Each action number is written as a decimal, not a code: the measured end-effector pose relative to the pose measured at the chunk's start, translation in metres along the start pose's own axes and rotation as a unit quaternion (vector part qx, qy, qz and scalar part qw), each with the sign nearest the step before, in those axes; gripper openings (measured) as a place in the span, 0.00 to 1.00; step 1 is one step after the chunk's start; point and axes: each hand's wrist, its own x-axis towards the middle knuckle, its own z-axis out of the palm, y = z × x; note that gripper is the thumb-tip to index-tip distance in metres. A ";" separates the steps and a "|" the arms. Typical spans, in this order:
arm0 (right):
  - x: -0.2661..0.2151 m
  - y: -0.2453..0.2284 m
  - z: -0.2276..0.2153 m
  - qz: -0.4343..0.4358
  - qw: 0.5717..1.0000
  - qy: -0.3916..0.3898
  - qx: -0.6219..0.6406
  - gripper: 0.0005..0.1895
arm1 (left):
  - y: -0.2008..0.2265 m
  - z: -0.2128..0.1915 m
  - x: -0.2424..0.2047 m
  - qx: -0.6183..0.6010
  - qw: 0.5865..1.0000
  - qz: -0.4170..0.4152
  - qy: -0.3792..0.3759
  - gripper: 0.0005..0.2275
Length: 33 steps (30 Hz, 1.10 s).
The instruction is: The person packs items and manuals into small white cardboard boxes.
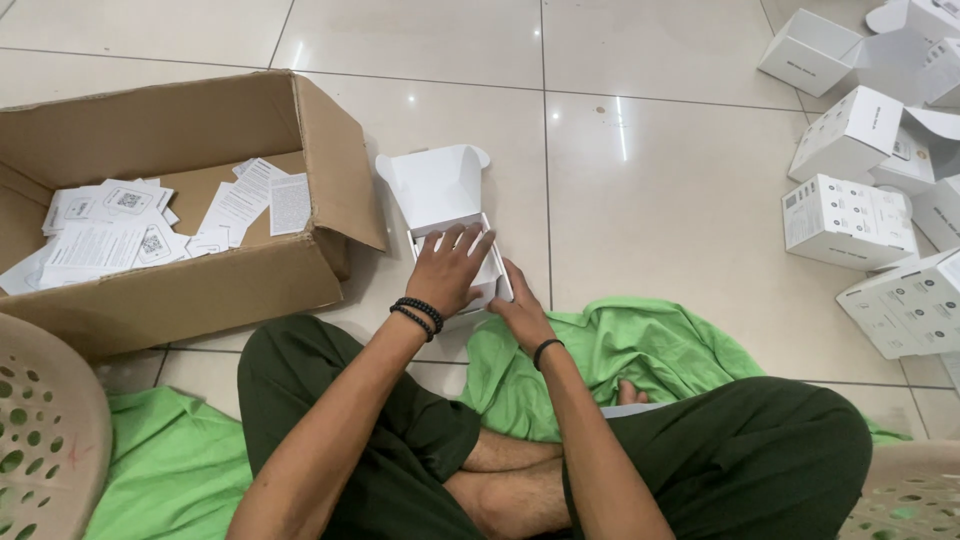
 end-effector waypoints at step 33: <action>0.168 -0.098 -0.023 0.109 0.986 0.004 0.126 0.59 | -0.134 0.016 0.052 -0.629 0.647 -0.431 0.033 0.53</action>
